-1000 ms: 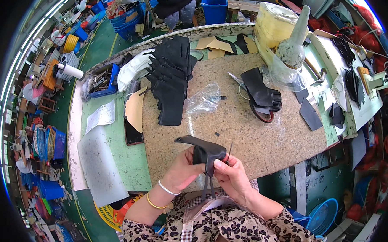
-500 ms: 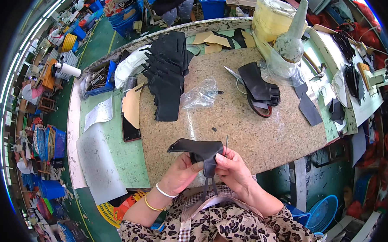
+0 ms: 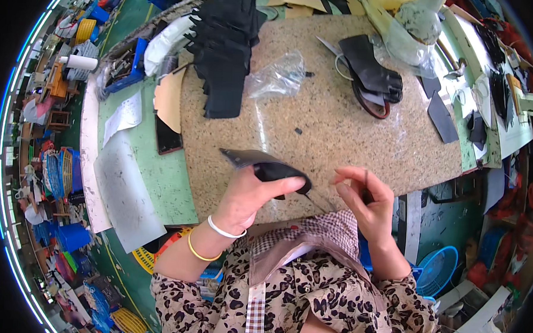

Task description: The person processes shoe upper components by folding and pressing the leather pieces together by hand and using a small pointed tool to shape and tuck the edges.

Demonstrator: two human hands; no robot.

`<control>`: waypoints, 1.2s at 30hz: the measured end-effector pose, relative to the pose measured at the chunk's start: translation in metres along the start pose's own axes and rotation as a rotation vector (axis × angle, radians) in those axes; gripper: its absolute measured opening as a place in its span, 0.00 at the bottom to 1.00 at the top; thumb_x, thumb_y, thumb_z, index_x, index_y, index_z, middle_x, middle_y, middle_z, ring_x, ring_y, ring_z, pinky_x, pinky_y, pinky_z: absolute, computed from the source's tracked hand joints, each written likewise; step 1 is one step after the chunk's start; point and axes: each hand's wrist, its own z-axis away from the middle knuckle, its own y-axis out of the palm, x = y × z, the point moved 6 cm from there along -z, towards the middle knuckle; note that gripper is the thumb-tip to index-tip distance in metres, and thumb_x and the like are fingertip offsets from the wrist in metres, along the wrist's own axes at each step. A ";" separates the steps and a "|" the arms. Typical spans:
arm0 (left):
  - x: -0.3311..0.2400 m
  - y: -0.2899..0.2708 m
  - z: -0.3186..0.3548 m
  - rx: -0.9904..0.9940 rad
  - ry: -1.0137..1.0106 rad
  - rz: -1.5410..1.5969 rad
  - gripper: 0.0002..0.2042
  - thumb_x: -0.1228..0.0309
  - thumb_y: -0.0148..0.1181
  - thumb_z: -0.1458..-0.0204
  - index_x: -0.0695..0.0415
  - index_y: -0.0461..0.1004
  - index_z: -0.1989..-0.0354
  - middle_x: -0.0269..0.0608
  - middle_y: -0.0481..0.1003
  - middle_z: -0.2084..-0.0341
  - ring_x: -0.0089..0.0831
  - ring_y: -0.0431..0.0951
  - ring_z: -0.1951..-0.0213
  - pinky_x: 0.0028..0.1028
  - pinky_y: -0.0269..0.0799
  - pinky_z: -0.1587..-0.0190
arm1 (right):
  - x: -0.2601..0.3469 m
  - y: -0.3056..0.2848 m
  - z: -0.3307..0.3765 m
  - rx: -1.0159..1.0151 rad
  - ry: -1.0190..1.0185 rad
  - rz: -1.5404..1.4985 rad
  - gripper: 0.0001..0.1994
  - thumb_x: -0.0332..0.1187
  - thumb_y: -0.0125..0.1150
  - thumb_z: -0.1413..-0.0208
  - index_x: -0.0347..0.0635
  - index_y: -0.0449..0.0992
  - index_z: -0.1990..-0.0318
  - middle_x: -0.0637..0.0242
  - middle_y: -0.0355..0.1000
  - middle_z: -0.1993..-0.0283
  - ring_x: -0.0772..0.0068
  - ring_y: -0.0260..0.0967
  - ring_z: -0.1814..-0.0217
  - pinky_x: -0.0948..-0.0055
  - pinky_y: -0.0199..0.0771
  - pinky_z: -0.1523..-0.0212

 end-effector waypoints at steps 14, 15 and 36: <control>0.009 0.019 -0.021 0.051 -0.250 -0.048 0.08 0.68 0.64 0.54 0.58 0.72 0.70 0.28 0.71 0.79 0.14 0.67 0.80 0.14 0.57 0.82 | -0.003 -0.014 -0.012 0.016 -0.306 0.286 0.16 0.15 0.59 0.63 0.43 0.78 0.64 0.65 0.72 0.68 0.70 0.71 0.71 0.77 0.69 0.73; 0.013 0.015 -0.022 0.072 -0.276 -0.064 0.08 0.68 0.65 0.56 0.56 0.74 0.70 0.29 0.74 0.76 0.15 0.69 0.80 0.15 0.58 0.81 | -0.004 -0.013 -0.012 0.063 -0.292 0.357 0.18 0.15 0.58 0.65 0.44 0.78 0.64 0.66 0.72 0.68 0.69 0.71 0.71 0.76 0.69 0.73; 0.009 0.018 -0.026 0.048 -0.381 0.006 0.08 0.66 0.67 0.56 0.53 0.74 0.72 0.24 0.71 0.79 0.11 0.65 0.80 0.14 0.57 0.79 | -0.019 -0.006 -0.026 0.146 -0.182 0.275 0.07 0.25 0.65 0.60 0.41 0.77 0.69 0.66 0.71 0.76 0.69 0.67 0.77 0.73 0.65 0.78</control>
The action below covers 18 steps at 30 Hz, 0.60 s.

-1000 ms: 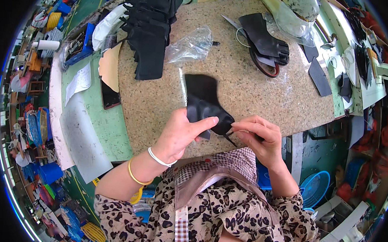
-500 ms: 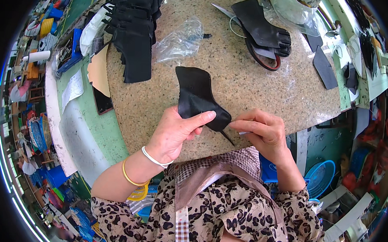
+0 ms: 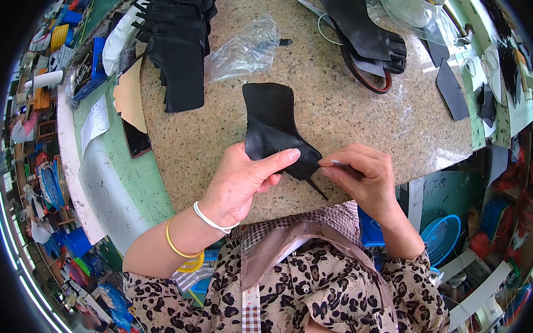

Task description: The person processes shoe upper components by folding and pressing the leather pieces together by hand and using a small pointed tool to shape and tuck the edges.

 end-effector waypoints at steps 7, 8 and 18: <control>0.001 -0.001 0.001 0.037 0.005 0.052 0.09 0.66 0.66 0.56 0.54 0.74 0.70 0.24 0.72 0.77 0.12 0.65 0.80 0.14 0.58 0.79 | 0.004 0.003 -0.001 0.023 0.179 0.027 0.05 0.29 0.66 0.59 0.41 0.76 0.74 0.67 0.68 0.79 0.73 0.69 0.80 0.76 0.65 0.80; 0.001 -0.001 0.001 0.068 0.013 0.065 0.09 0.66 0.66 0.55 0.54 0.74 0.70 0.25 0.72 0.76 0.12 0.65 0.80 0.14 0.58 0.78 | 0.005 0.001 -0.003 0.022 0.181 0.026 0.05 0.29 0.66 0.59 0.41 0.76 0.74 0.67 0.68 0.79 0.73 0.69 0.80 0.76 0.65 0.80; 0.004 0.003 0.003 -0.027 0.057 0.048 0.09 0.70 0.67 0.56 0.57 0.74 0.69 0.27 0.74 0.75 0.12 0.65 0.78 0.15 0.61 0.76 | 0.016 0.003 -0.008 0.096 0.166 0.070 0.04 0.29 0.62 0.57 0.39 0.74 0.73 0.66 0.69 0.78 0.71 0.70 0.79 0.74 0.66 0.79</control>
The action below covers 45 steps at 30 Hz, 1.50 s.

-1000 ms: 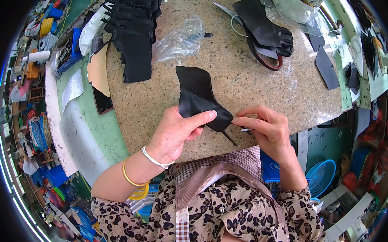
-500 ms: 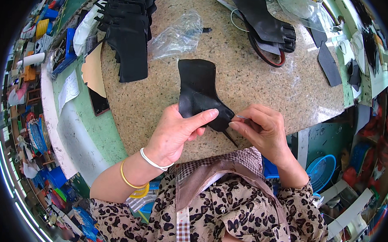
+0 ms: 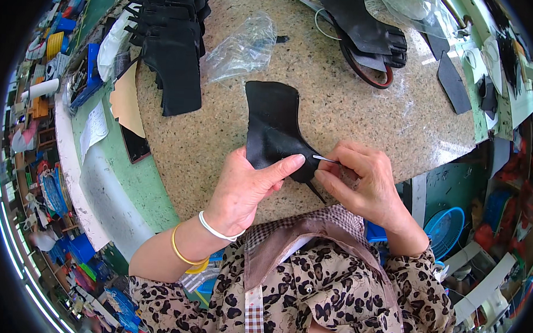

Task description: The person processes shoe upper components by folding and pressing the leather pieces together by hand and using a small pointed tool to shape and tuck the edges.

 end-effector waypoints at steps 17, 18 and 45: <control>0.002 -0.001 0.002 -0.051 0.067 0.050 0.07 0.71 0.67 0.56 0.54 0.75 0.70 0.25 0.73 0.77 0.12 0.65 0.79 0.14 0.61 0.77 | -0.009 0.021 0.013 0.004 0.188 0.022 0.10 0.30 0.52 0.46 0.40 0.64 0.58 0.60 0.70 0.80 0.56 0.69 0.78 0.62 0.64 0.81; 0.002 -0.001 0.003 -0.057 0.067 0.067 0.07 0.71 0.67 0.56 0.54 0.75 0.70 0.25 0.73 0.77 0.11 0.65 0.80 0.14 0.60 0.77 | -0.007 0.020 0.013 0.003 0.188 0.024 0.10 0.30 0.52 0.46 0.40 0.64 0.58 0.60 0.70 0.80 0.56 0.69 0.78 0.62 0.64 0.81; 0.004 -0.002 0.005 -0.065 0.098 0.052 0.07 0.71 0.67 0.56 0.59 0.75 0.72 0.27 0.71 0.83 0.13 0.66 0.82 0.14 0.59 0.81 | -0.001 0.022 0.004 -0.092 0.178 0.159 0.09 0.34 0.54 0.47 0.41 0.63 0.65 0.59 0.70 0.81 0.53 0.69 0.80 0.60 0.65 0.81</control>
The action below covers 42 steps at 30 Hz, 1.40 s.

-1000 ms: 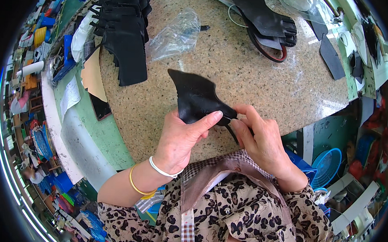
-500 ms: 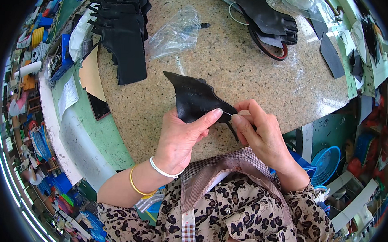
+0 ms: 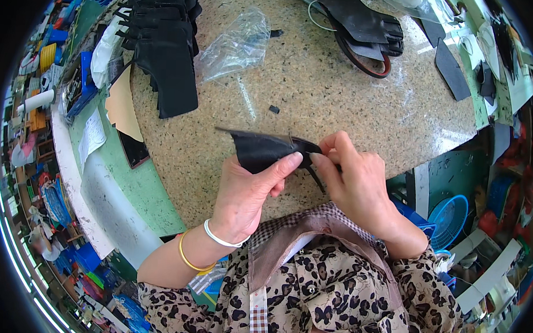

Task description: The person processes shoe upper components by folding and pressing the leather pieces together by hand and using a small pointed tool to shape and tuck the edges.

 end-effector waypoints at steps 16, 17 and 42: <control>-0.029 -0.008 0.002 -0.032 0.645 -0.832 0.11 0.71 0.65 0.57 0.63 0.73 0.68 0.45 0.75 0.81 0.36 0.74 0.82 0.29 0.67 0.78 | 0.003 -0.002 -0.008 0.014 -0.098 0.073 0.13 0.40 0.60 0.52 0.45 0.69 0.62 0.62 0.70 0.83 0.59 0.70 0.81 0.63 0.68 0.80; -0.029 -0.009 0.001 -0.039 0.644 -0.829 0.11 0.71 0.65 0.57 0.63 0.73 0.68 0.45 0.75 0.81 0.36 0.74 0.82 0.29 0.67 0.78 | 0.002 -0.005 -0.006 0.009 -0.103 0.043 0.15 0.40 0.63 0.54 0.45 0.70 0.61 0.63 0.70 0.83 0.61 0.70 0.82 0.65 0.68 0.80; -0.026 -0.006 -0.013 0.251 0.239 -0.450 0.09 0.76 0.59 0.51 0.63 0.68 0.63 0.36 0.74 0.72 0.18 0.73 0.74 0.18 0.71 0.71 | 0.007 0.002 0.022 -0.273 -0.237 -0.006 0.09 0.23 0.64 0.60 0.38 0.71 0.70 0.65 0.67 0.74 0.69 0.67 0.79 0.74 0.65 0.81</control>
